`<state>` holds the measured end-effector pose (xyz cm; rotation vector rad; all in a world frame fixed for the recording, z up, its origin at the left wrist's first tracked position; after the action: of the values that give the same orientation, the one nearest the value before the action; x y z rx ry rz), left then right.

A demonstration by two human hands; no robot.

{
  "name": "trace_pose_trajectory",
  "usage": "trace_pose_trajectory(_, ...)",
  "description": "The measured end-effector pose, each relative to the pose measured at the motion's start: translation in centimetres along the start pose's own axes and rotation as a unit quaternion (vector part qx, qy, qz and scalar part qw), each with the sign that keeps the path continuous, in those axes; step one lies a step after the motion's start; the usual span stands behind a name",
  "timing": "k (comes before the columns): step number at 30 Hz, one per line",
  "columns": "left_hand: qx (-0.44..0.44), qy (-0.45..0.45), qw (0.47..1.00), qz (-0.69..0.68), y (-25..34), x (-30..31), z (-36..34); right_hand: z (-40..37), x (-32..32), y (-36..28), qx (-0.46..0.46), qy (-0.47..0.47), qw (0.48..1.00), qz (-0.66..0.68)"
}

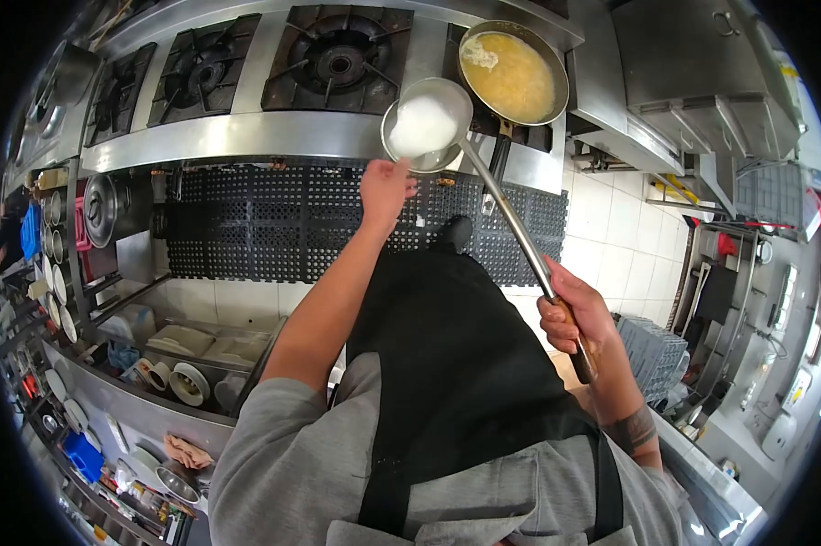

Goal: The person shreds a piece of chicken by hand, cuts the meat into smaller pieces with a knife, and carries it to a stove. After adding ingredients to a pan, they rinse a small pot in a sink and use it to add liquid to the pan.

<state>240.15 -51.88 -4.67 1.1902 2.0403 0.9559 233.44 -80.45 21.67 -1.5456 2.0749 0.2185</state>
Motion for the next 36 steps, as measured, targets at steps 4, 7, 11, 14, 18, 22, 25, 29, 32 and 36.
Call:
trace_pose_trajectory(4, -0.050, 0.010, 0.999, 0.014, 1.1, 1.5, 1.6, -1.4, -0.6, 0.0, 0.069, 0.073, 0.990, -0.096)
trace_pose_trajectory(7, -0.024, 0.001, 1.000, -0.018, 0.6, 1.0, 1.9, -1.8, -0.7, -0.2, 0.100, 0.077, 0.982, -0.141)
trace_pose_trajectory(11, 0.005, 0.023, 0.989, -0.145, -0.5, -1.3, 0.1, -1.4, -0.1, 0.1, 0.134, 0.099, 0.961, -0.221)
trace_pose_trajectory(14, 0.072, -0.027, 0.992, -0.102, 0.2, -1.5, -1.3, -0.4, 0.4, 0.6, 0.144, 0.132, 0.931, -0.307)
trace_pose_trajectory(18, 0.037, 0.006, 0.999, -0.019, -0.5, -0.4, 0.6, 1.4, -0.2, 0.7, 0.143, 0.200, 0.857, -0.452)
trace_pose_trajectory(22, -0.007, -0.012, 1.000, -0.005, 0.8, -0.2, 0.6, 4.6, 1.1, 1.1, 0.194, 0.189, 0.771, -0.576)
trace_pose_trajectory(25, -0.020, -0.026, 0.999, -0.004, 1.3, -0.3, 0.7, 5.0, 0.8, 0.6, 0.177, 0.179, 0.780, -0.572)
trace_pose_trajectory(29, -0.019, -0.029, 0.999, -0.014, 1.3, -0.3, 0.8, 3.9, -0.4, 0.0, 0.072, 0.165, 0.858, -0.481)
trace_pose_trajectory(32, -0.015, -0.035, 0.999, -0.024, 1.2, -0.2, 1.1, 3.3, -1.2, -0.1, 0.051, 0.156, 0.879, -0.447)
trace_pose_trajectory(36, -0.015, -0.035, 0.999, -0.019, 1.4, -0.1, 1.0, 2.7, -1.8, -1.3, 0.018, 0.145, 0.916, -0.374)
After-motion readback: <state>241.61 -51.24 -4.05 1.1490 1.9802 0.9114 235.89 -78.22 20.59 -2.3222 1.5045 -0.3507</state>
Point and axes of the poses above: each hand's wrist, its own z-axis towards the middle knuckle, its own x-axis out of the back of the hand, y = z × x, the point moved 2 cm from there along z, towards the middle knuckle, and after that the axes turned 9 degrees about z, right-handed, at the moved point
